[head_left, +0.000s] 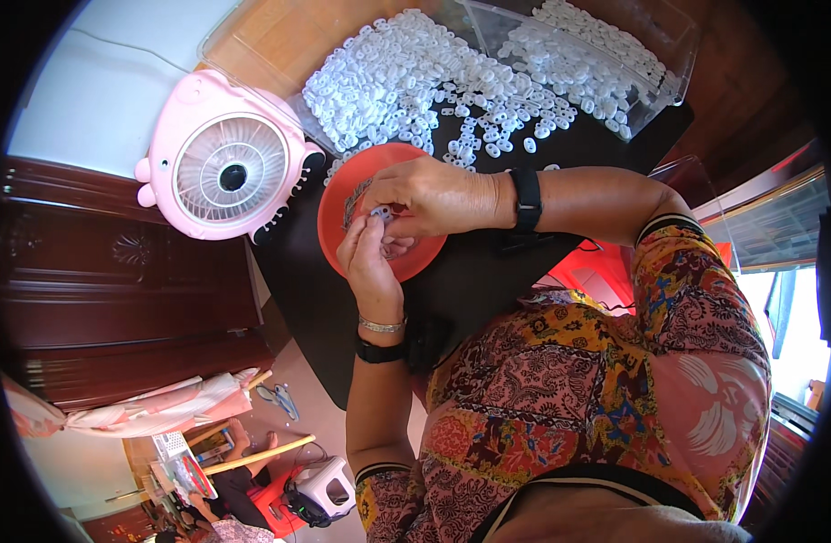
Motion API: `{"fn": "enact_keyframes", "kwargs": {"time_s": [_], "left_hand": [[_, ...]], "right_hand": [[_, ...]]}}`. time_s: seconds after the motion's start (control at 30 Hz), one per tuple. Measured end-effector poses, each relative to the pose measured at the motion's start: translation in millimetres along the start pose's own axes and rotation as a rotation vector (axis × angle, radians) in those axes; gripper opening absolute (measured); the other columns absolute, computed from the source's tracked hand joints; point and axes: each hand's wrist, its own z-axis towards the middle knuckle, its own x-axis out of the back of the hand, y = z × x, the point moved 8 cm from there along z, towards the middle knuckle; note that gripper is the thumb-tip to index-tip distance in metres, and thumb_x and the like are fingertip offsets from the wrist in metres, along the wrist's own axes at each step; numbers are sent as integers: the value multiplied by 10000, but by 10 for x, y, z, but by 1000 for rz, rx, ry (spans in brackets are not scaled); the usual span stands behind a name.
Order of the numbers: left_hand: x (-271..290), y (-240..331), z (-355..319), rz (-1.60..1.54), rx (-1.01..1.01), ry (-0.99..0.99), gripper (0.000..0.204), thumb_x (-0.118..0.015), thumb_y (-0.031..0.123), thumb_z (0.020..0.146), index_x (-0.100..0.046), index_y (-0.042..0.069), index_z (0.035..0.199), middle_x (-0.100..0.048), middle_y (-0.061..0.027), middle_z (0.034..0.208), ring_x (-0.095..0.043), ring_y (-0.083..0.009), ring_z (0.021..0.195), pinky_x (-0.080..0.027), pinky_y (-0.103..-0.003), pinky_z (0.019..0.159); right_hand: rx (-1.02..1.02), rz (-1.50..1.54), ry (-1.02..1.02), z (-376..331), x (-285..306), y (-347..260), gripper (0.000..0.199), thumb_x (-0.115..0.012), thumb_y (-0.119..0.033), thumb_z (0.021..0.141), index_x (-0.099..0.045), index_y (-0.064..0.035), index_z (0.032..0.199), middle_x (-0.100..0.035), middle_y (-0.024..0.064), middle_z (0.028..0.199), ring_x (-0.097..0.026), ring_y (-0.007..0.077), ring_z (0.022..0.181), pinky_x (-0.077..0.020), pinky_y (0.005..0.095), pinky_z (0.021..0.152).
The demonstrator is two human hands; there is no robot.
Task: Picking up small white plastic rings from a bulk container and placing them onto a red plate for assembly preparation.
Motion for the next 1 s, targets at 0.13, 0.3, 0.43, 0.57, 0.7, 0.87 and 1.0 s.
{"fn": "enact_keyframes", "kwargs": {"time_s": [0.13, 0.3, 0.43, 0.57, 0.7, 0.87, 1.0], "left_hand": [[53, 3, 17, -47, -27, -10, 259, -438, 195, 940, -567, -27, 909, -622, -108, 721, -607, -192, 599, -464, -271, 575], [68, 26, 25, -131, -66, -65, 253, -420, 179, 937, -544, -35, 887, -616, -123, 753, -606, -201, 609, -485, -287, 594], [13, 70, -2, -149, -81, -50, 236, -431, 167, 932, -547, -32, 881, -608, -112, 750, -600, -191, 607, -493, -286, 605], [28, 102, -20, -128, -108, -2, 214, -452, 153, 925, -551, -29, 871, -599, -98, 736, -592, -173, 602, -494, -278, 608], [-4, 83, -19, -116, -94, -43, 216, -463, 160, 922, -559, -21, 851, -592, -86, 707, -584, -164, 592, -488, -272, 596], [-11, 78, -52, -83, -55, -48, 215, -470, 170, 916, -561, -3, 826, -581, -73, 685, -571, -157, 579, -480, -273, 579], [1, 57, -69, -124, -42, -23, 225, -478, 156, 920, -598, -14, 832, -592, -71, 643, -566, -146, 562, -441, -237, 555]], "right_hand": [[7, 11, -13, 3, 4, -20, 276, -714, -90, 686, -628, -19, 939, -650, 114, 841, -638, 305, 782, -511, 371, 696], [16, 43, -72, -10, -17, -24, 343, -728, -59, 692, -618, -37, 1017, -659, 109, 952, -644, 291, 893, -526, 353, 773], [-3, 81, -73, -3, 5, -46, 332, -733, -70, 700, -618, -37, 1009, -662, 103, 939, -650, 283, 879, -527, 344, 768], [-106, 134, -101, -7, 1, -1, 304, -741, -101, 708, -608, -39, 973, -658, 87, 902, -653, 274, 835, -524, 339, 727], [-42, 102, -100, -28, 0, -24, 261, -729, -131, 731, -596, -36, 936, -646, 88, 847, -644, 285, 782, -518, 355, 682], [19, 20, -84, -22, 20, -99, 219, -703, -145, 757, -591, -33, 910, -630, 99, 804, -636, 294, 752, -513, 369, 663], [44, -9, -93, -16, 17, -136, 187, -676, -163, 784, -575, -37, 879, -611, 104, 763, -627, 297, 722, -503, 380, 645]]}}
